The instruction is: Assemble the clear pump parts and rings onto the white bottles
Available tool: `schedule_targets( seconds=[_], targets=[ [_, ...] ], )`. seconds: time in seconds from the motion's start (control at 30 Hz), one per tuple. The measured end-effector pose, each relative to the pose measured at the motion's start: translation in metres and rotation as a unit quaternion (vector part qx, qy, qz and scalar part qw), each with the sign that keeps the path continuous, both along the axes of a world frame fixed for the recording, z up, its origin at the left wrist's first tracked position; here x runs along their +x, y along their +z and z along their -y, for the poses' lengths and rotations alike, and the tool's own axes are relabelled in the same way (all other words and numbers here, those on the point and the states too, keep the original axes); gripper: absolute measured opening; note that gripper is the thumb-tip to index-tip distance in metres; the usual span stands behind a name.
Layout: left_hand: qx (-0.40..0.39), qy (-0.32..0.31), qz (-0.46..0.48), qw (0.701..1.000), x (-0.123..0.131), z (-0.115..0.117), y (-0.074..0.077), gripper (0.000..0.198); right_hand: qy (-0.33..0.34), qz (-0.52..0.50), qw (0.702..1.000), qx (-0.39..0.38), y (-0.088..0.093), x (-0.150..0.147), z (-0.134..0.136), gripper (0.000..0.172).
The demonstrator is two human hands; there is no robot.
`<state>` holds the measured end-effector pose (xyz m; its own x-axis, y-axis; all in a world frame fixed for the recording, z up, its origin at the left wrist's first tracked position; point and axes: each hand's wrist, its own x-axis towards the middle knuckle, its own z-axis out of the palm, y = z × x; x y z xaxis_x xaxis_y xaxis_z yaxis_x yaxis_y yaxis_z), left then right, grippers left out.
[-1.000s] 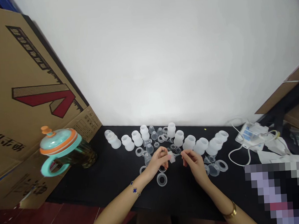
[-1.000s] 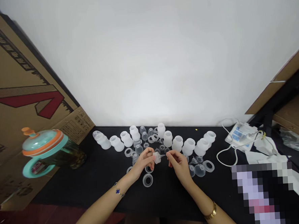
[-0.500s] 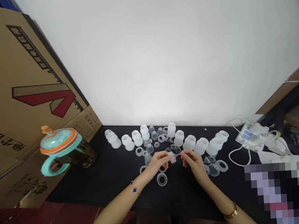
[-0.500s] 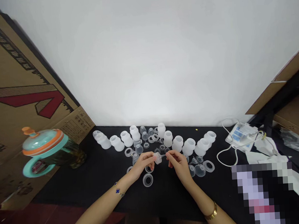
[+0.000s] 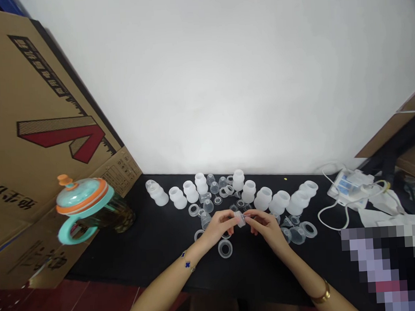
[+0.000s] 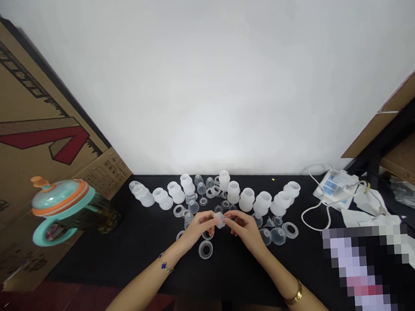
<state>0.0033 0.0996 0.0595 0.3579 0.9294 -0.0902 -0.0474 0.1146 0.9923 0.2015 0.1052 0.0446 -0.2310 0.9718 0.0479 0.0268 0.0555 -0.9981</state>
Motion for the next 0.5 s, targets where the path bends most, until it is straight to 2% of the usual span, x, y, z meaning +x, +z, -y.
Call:
schedule_targets(
  seconds=[0.5],
  targets=[
    [0.011, -0.017, 0.003, 1.000, -0.0011, -0.0013, -0.0036, 0.041, 0.033, 0.031, 0.999, 0.008, -0.0081, 0.0035, -0.0037, 0.035]
  ],
)
